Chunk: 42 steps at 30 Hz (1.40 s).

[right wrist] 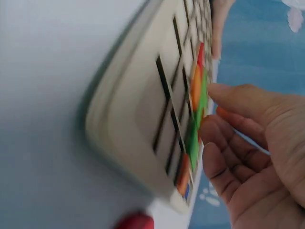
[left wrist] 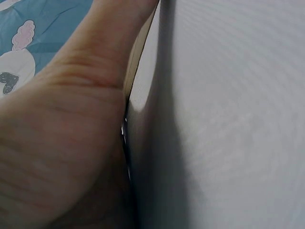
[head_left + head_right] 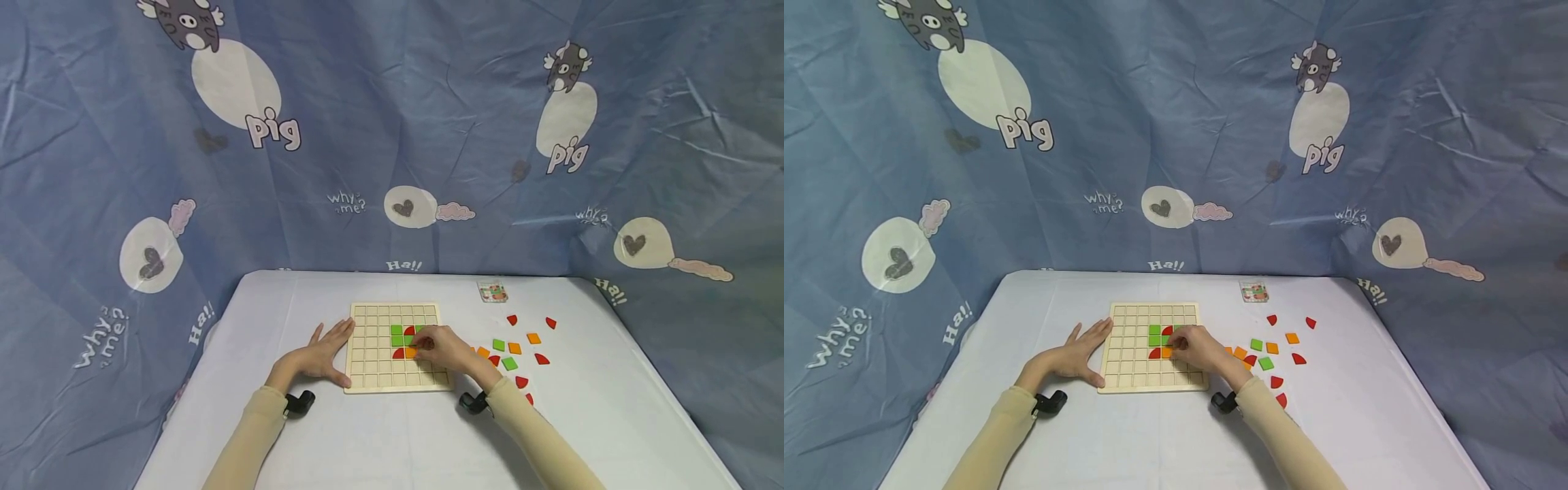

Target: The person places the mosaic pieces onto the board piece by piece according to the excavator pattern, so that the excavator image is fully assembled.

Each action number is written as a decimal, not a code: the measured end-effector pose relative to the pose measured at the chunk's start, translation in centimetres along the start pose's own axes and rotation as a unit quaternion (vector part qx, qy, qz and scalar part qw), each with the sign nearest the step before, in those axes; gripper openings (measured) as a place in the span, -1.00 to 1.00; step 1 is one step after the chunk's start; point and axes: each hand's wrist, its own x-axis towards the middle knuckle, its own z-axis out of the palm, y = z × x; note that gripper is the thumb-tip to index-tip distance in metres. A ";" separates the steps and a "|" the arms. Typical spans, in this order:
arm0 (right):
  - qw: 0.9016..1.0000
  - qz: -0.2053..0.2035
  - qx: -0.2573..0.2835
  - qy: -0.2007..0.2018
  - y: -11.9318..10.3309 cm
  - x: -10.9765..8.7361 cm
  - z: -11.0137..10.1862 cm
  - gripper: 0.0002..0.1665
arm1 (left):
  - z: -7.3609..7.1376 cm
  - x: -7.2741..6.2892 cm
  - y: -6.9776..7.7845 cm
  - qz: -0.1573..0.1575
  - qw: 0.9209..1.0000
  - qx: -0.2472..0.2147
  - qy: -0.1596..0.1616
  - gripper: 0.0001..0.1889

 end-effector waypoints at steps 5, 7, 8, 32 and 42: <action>0.998 0.024 0.037 0.033 1.8 -2.1 -2.2 -0.80 | -0.1 -0.1 0.3 0.000 1.000 -0.005 0.002 0.41; 0.997 0.041 0.046 0.045 2.9 -3.3 -3.4 -0.82 | -0.1 -0.2 0.3 -0.002 1.000 -0.005 0.000 0.42; 0.996 0.055 0.050 0.049 3.5 -4.0 -4.0 -0.82 | -0.1 -0.2 0.3 -0.003 1.000 -0.004 -0.001 0.42; 0.969 0.224 0.050 0.087 13.0 -11.7 -7.8 -0.60 | -0.2 -0.3 -0.3 -0.005 1.000 -0.012 0.008 0.41; 0.962 0.258 0.041 0.077 13.1 -11.9 -7.7 -0.59 | 0.0 0.0 0.0 -0.010 1.000 -0.016 -0.001 0.42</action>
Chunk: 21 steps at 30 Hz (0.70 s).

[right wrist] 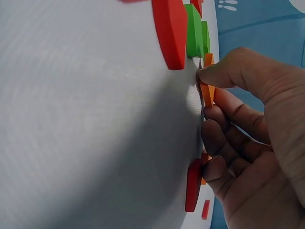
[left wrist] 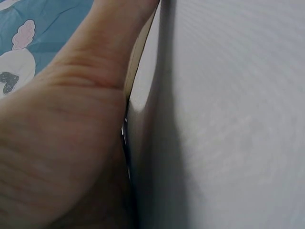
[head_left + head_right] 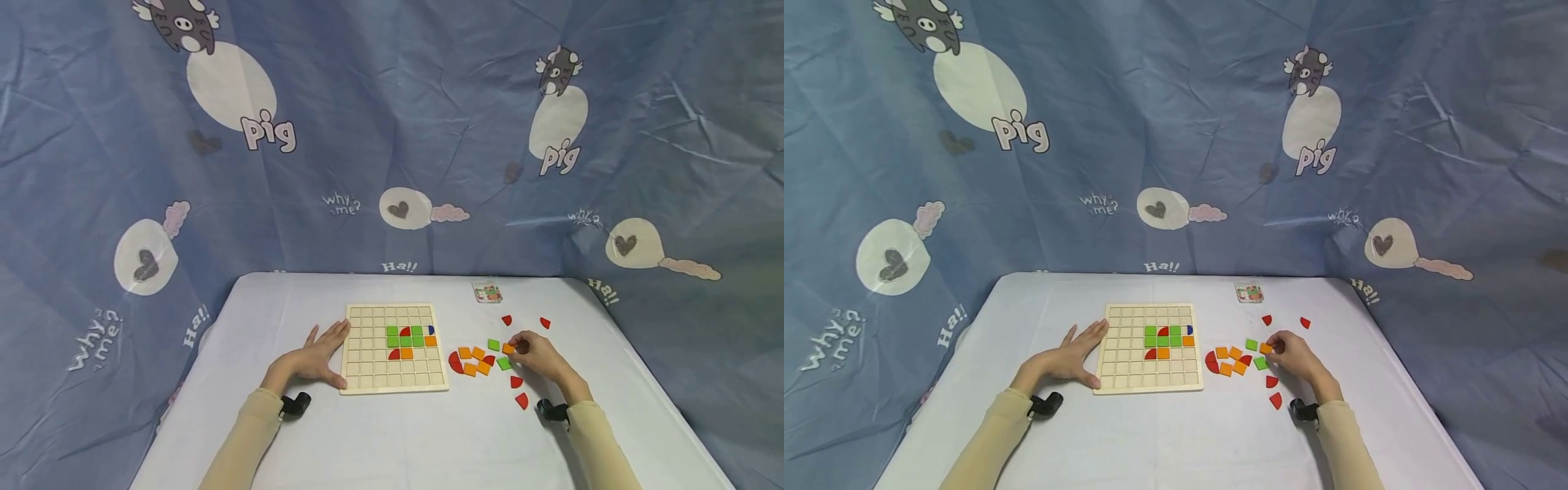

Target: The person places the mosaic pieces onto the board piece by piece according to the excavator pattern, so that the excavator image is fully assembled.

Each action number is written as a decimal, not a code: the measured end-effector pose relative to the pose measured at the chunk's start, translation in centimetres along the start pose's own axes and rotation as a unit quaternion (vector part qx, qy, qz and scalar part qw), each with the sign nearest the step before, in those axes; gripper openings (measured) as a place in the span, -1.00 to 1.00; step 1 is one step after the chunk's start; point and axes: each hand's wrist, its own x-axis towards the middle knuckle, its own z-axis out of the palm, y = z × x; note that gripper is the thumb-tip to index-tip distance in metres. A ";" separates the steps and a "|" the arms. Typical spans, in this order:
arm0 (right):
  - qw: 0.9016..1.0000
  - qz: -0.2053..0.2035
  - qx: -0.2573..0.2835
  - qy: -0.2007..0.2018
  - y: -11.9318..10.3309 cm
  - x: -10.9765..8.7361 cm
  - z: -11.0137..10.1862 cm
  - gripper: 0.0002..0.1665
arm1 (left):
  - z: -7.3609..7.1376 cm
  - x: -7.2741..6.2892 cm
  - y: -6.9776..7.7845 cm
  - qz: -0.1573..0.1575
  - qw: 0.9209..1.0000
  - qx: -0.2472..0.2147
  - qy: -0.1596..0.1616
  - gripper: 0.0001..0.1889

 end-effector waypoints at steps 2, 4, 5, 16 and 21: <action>1.000 -0.002 -0.001 0.004 -0.2 0.0 0.0 -0.59 | 0.0 0.0 0.0 0.000 1.000 0.001 -0.001 0.42; 1.000 -0.011 -0.001 0.014 -0.5 -0.1 0.1 -0.59 | 0.1 0.1 -0.1 0.000 1.000 0.004 -0.003 0.43; 1.000 -0.018 0.002 0.018 -0.8 -0.2 0.2 -0.60 | 0.1 0.1 -0.1 0.001 1.000 0.004 -0.003 0.43; 0.991 -0.134 0.023 0.002 -6.4 0.3 3.2 -0.74 | -0.1 -0.1 0.2 0.000 1.000 -0.003 -0.001 0.43; 0.984 -0.177 0.007 -0.026 -9.5 1.0 5.6 -0.74 | -0.1 0.0 0.1 0.003 1.000 0.007 -0.002 0.42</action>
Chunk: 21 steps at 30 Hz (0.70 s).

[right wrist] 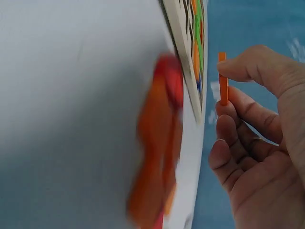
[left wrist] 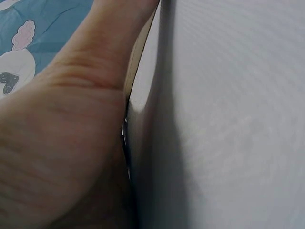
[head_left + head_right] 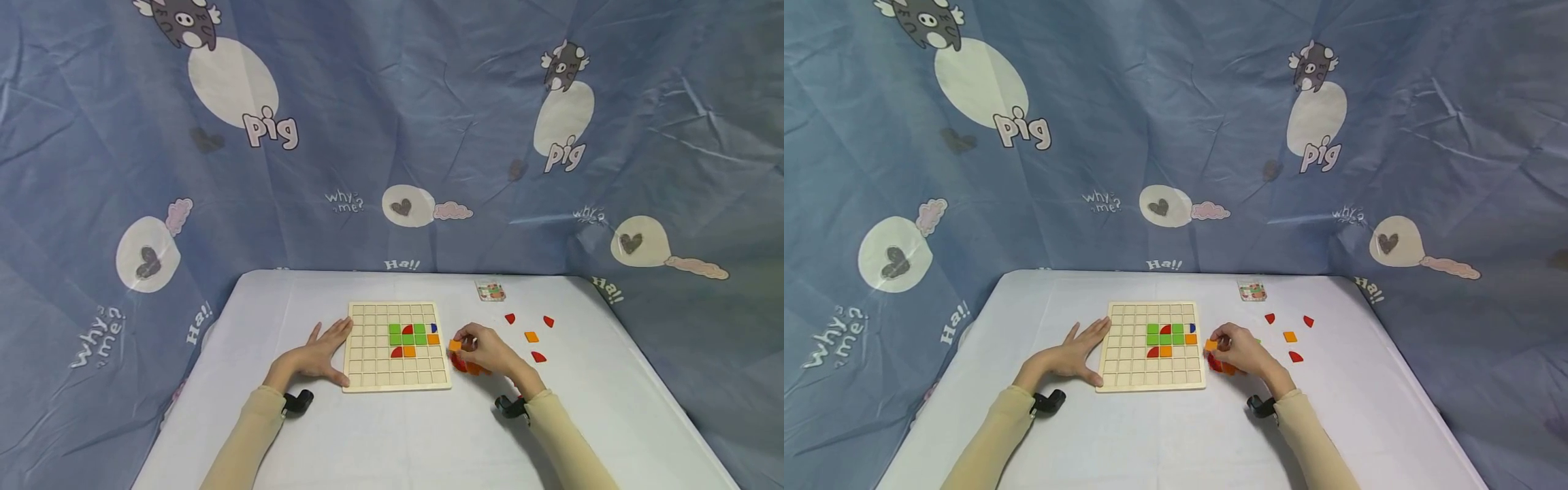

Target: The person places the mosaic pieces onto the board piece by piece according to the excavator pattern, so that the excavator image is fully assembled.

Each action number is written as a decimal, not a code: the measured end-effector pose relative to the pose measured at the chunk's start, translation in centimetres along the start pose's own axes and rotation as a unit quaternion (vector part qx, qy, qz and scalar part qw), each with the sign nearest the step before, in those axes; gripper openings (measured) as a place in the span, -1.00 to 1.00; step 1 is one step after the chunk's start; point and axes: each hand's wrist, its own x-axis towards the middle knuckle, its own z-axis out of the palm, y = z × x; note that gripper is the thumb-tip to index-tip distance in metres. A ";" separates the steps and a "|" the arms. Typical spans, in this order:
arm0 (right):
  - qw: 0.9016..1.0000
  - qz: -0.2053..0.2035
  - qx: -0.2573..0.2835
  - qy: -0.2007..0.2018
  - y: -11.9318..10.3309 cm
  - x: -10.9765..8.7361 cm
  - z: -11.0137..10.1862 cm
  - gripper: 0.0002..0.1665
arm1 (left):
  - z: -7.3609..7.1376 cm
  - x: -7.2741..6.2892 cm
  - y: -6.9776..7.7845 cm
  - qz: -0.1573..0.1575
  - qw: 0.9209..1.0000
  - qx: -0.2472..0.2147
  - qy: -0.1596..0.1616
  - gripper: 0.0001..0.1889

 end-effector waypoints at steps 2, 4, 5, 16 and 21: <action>1.000 -0.019 -0.002 -0.014 -1.0 0.6 0.9 -0.74 | 0.0 0.0 0.0 0.000 1.000 0.003 0.000 0.41; 0.999 -0.039 -0.005 -0.028 -1.8 1.2 1.8 -0.74 | 0.0 0.0 0.0 -0.001 1.000 0.005 0.000 0.41; 0.998 -0.050 -0.009 -0.034 -2.1 1.4 2.1 -0.75 | 0.0 0.0 0.0 -0.001 1.000 0.006 -0.001 0.41; 0.994 -0.089 -0.047 -0.050 -3.4 3.3 4.0 -0.77 | 0.0 0.1 0.0 -0.005 1.000 0.012 -0.005 0.41; 0.992 -0.086 -0.059 -0.065 -3.6 3.9 3.8 -0.82 | 0.0 0.2 -0.1 -0.007 1.000 0.009 -0.006 0.42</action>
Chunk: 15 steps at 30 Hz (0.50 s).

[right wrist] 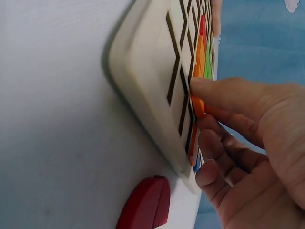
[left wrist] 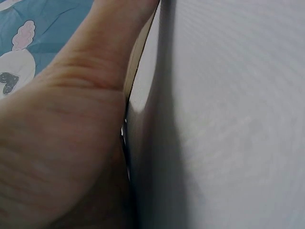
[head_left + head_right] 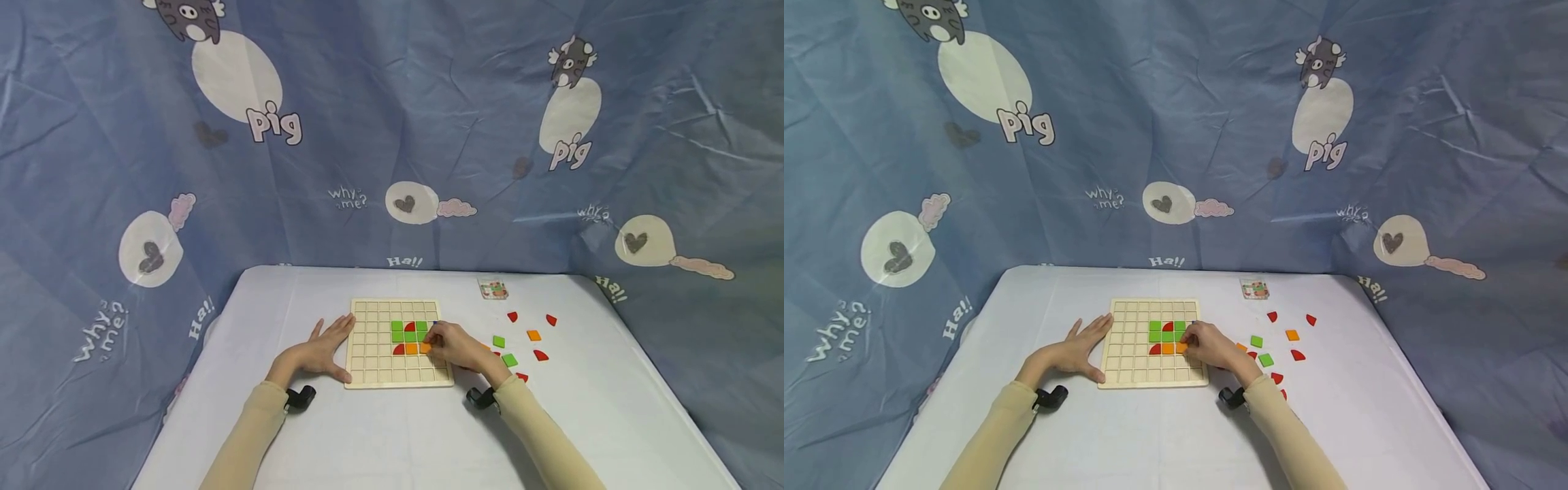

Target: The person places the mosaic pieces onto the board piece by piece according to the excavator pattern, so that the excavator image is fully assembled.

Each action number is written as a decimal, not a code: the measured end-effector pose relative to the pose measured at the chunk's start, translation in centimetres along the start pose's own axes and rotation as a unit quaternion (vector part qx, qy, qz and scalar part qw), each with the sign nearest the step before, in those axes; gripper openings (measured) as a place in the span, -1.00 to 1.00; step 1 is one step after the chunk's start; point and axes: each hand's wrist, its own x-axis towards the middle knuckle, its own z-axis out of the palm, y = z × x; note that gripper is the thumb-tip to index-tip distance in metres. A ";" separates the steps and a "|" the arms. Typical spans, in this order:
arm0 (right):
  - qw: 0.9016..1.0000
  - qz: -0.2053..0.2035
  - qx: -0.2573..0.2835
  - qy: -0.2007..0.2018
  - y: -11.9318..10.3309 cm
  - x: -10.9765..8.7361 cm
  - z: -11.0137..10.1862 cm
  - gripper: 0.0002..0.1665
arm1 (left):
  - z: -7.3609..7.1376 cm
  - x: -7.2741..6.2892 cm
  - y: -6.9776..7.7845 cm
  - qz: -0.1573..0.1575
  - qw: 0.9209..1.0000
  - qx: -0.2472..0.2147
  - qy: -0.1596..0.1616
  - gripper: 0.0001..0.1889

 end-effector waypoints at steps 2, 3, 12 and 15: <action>1.000 0.003 0.005 -0.009 -0.1 0.1 -0.1 -0.84 | -0.1 0.0 0.0 -0.001 1.000 -0.002 0.000 0.42; 1.000 0.005 0.010 -0.014 -0.2 0.2 -0.2 -0.85 | -0.2 0.0 0.0 0.000 1.000 -0.004 0.000 0.42; 0.999 0.011 0.042 -0.012 -0.3 0.4 -0.2 -0.83 | -0.3 0.0 -0.2 -0.002 1.000 0.000 0.000 0.43; 0.998 0.032 0.049 0.009 0.3 -0.1 -0.8 -0.84 | -0.2 -0.1 -0.1 0.001 1.000 -0.001 -0.003 0.42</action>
